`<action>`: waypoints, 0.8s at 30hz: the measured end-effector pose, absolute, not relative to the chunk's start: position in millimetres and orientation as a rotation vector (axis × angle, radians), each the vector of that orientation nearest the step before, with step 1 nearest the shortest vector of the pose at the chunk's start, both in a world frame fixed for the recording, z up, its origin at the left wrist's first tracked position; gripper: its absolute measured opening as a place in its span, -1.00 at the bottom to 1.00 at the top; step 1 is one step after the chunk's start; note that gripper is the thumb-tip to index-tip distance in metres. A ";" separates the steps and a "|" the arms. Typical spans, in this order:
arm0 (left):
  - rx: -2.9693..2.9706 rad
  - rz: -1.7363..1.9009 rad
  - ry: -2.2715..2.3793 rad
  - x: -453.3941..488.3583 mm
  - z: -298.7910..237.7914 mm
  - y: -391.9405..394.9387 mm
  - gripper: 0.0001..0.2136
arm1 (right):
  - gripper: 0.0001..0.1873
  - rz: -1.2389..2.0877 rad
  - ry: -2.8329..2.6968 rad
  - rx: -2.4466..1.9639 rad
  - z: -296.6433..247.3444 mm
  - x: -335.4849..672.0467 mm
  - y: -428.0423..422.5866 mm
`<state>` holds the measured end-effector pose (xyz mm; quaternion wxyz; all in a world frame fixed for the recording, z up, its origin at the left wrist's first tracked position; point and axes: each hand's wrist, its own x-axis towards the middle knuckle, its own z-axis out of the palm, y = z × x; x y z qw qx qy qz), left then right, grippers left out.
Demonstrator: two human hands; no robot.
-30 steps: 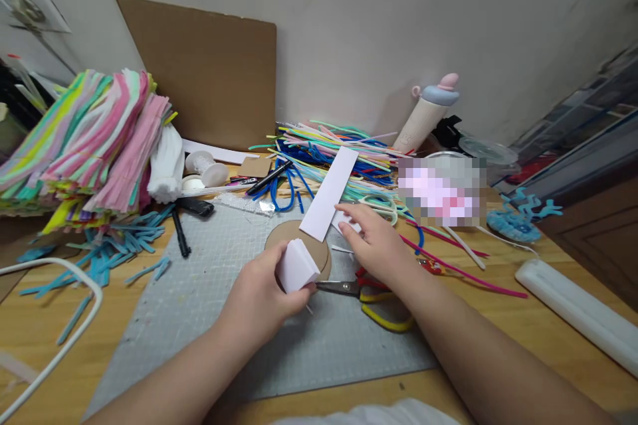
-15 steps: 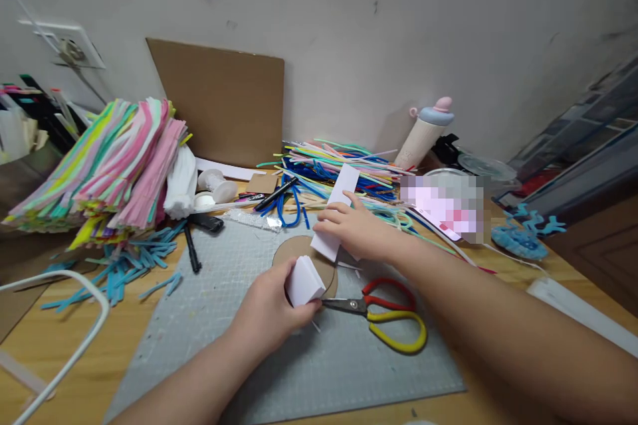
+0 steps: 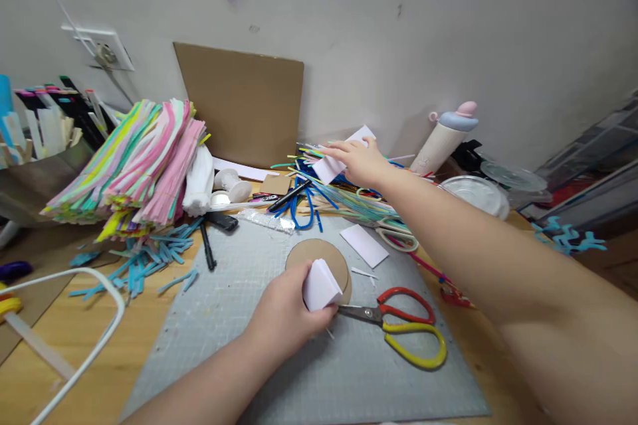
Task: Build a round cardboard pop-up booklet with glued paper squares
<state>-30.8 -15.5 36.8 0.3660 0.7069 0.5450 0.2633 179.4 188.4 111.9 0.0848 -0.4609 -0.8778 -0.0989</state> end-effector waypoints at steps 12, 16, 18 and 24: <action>1.058 1.008 1.214 -32.4 31.4 0.6 -0.53 | -0.40 0.248 -2.628 -1.470 45.5 181.8 9.9; 0.990 1.026 1.203 -32.7 34.1 1.5 -0.52 | -0.35 0.433 -2.712 -1.517 20.8 207.2 -44.0; 0.990 1.032 1.216 -32.5 34.5 1.1 -0.53 | -0.41 0.430 -2.696 -1.582 13.8 219.8 -54.5; 0.996 1.035 1.231 -33.1 31.7 2.5 -0.51 | -0.46 0.308 -2.587 -1.761 18.9 229.3 -61.2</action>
